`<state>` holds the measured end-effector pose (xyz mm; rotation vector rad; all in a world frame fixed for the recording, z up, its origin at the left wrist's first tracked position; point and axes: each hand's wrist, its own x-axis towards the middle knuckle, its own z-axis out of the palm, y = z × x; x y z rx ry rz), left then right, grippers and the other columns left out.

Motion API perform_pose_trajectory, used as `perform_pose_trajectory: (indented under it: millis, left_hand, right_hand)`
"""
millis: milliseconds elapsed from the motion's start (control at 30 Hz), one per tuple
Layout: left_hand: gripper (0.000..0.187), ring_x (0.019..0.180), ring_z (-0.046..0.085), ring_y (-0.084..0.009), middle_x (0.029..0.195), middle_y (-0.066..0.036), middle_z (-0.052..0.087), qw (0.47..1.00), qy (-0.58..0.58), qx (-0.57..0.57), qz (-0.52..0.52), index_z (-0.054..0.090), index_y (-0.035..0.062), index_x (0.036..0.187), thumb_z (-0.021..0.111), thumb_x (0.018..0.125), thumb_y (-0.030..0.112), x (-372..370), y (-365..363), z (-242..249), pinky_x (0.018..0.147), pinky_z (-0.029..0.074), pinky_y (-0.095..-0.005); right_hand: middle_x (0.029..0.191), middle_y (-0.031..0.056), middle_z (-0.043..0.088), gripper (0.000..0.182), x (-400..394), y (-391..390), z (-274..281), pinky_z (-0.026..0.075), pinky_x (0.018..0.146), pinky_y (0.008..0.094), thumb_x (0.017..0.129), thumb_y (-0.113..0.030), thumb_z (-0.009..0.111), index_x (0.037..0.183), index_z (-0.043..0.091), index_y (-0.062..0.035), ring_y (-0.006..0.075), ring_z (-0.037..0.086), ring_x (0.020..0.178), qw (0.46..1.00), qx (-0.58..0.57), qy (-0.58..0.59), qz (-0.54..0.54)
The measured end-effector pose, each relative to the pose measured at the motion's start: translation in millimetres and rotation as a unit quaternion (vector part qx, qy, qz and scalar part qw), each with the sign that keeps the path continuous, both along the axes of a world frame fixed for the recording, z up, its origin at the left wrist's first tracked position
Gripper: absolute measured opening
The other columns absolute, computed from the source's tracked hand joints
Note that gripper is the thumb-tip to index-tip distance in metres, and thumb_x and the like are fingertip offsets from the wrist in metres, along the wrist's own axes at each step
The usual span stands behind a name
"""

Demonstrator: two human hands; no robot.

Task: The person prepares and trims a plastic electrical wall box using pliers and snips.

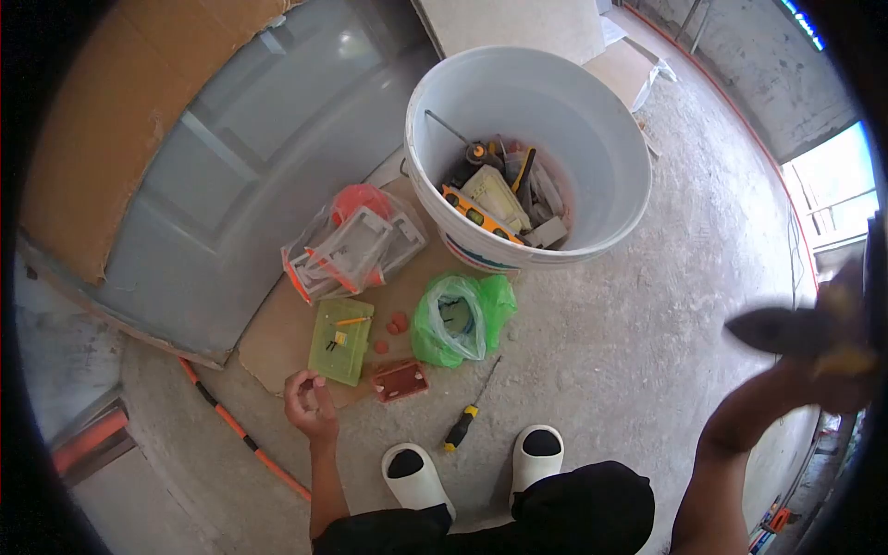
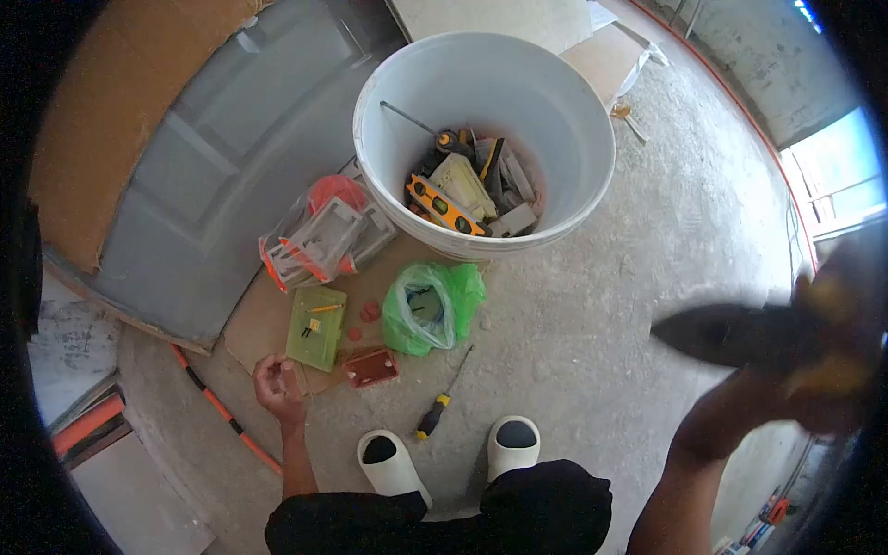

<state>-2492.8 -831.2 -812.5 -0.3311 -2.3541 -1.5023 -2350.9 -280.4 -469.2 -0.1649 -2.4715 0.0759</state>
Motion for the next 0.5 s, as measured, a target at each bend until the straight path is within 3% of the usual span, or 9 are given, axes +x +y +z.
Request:
perform_pose_trajectory:
  millis: [67, 133, 167, 200, 233, 300, 433, 500]
  left_hand:
    - [0.018, 0.087, 0.061, -0.0157, 0.1, -0.009, 0.062, 1.0, 0.0, 0.007, -0.016, 0.058, 0.0003, 0.111, 0.064, 0.094, 0.004, -3, 7, 4, 0.077, 0.052, -0.0286]
    - [0.016, 0.087, 0.061, -0.0161, 0.101, -0.009, 0.062, 0.999, -0.002, 0.016, -0.033, 0.059, 0.0004, 0.109, 0.064, 0.093, 0.003, -4, 15, 5, 0.077, 0.052, -0.0287]
    - [0.015, 0.087, 0.061, -0.0163, 0.101, -0.009, 0.063, 0.999, -0.001, 0.022, -0.042, 0.06, 0.0005, 0.107, 0.064, 0.093, 0.003, -4, 19, 6, 0.077, 0.052, -0.0287]
    - [0.015, 0.087, 0.061, -0.0166, 0.1, -0.009, 0.063, 0.999, 0.002, 0.02, -0.046, 0.06, 0.0007, 0.107, 0.065, 0.093, 0.003, -4, 23, 7, 0.077, 0.052, -0.0288]
    - [0.015, 0.086, 0.061, -0.0168, 0.1, -0.009, 0.064, 0.999, 0.006, 0.018, -0.05, 0.06, 0.0009, 0.107, 0.065, 0.092, 0.002, -4, 27, 9, 0.077, 0.052, -0.029]
    - [0.014, 0.086, 0.062, -0.0173, 0.099, -0.009, 0.064, 0.998, 0.033, 0.007, -0.057, 0.061, 0.001, 0.106, 0.065, 0.092, 0.002, -8, 34, 13, 0.076, 0.052, -0.0293]
    - [0.013, 0.085, 0.062, -0.0176, 0.097, -0.01, 0.065, 0.997, 0.035, -0.046, -0.058, 0.061, 0.0007, 0.105, 0.064, 0.091, 0.0, 3, 12, 26, 0.076, 0.052, -0.0299]
    - [0.013, 0.086, 0.061, -0.0173, 0.098, -0.01, 0.064, 0.998, 0.027, -0.045, -0.047, 0.061, -0.0001, 0.105, 0.064, 0.092, 0.001, -1, 4, 25, 0.076, 0.052, -0.0297]
  right_hand:
    - [0.111, 0.013, 0.057, 0.052, 25, -38, -32, 0.046, 0.087, 0.04, 0.082, -0.022, 0.074, 0.125, 0.054, -0.0012, 0.0274, 0.06, 0.098, 0.93, -0.336, -0.072, 0.133]
    - [0.099, 0.0092, 0.06, 0.051, 20, -75, -89, 0.05, 0.077, 0.0381, 0.077, -0.021, 0.079, 0.12, 0.058, -0.0032, 0.0257, 0.063, 0.087, 0.843, -0.468, -0.233, 0.129]
    - [0.093, 0.0073, 0.061, 0.05, 10, -92, -128, 0.052, 0.072, 0.0371, 0.075, -0.02, 0.081, 0.117, 0.06, -0.0041, 0.0249, 0.064, 0.082, 0.82, -0.468, -0.309, 0.116]
    - [0.092, 0.013, 0.061, 0.05, -1, -106, -175, 0.051, 0.072, 0.0429, 0.076, -0.022, 0.08, 0.116, 0.056, -0.0035, 0.0316, 0.064, 0.082, 0.85, -0.383, -0.34, 0.125]
    - [0.095, 0.0179, 0.06, 0.049, 13, -102, -241, 0.052, 0.076, 0.0446, 0.079, -0.026, 0.078, 0.115, 0.055, -0.0037, 0.0341, 0.064, 0.089, 0.852, -0.31, -0.403, 0.124]
    - [0.102, 0.0181, 0.061, 0.051, 40, -96, -342, 0.053, 0.08, 0.0463, 0.081, -0.032, 0.075, 0.117, 0.055, -0.0026, 0.0347, 0.064, 0.095, 0.835, -0.24, -0.486, 0.095]
    - [0.106, 0.0175, 0.06, 0.056, 59, -113, -392, 0.053, 0.085, 0.0461, 0.082, -0.038, 0.074, 0.12, 0.055, -0.0012, 0.0347, 0.063, 0.101, 0.803, -0.113, -0.578, 0.085]
    - [0.108, 0.0174, 0.06, 0.054, 53, -120, -373, 0.053, 0.087, 0.0455, 0.083, -0.039, 0.073, 0.118, 0.058, -0.0002, 0.0347, 0.062, 0.103, 0.816, -0.059, -0.566, 0.103]
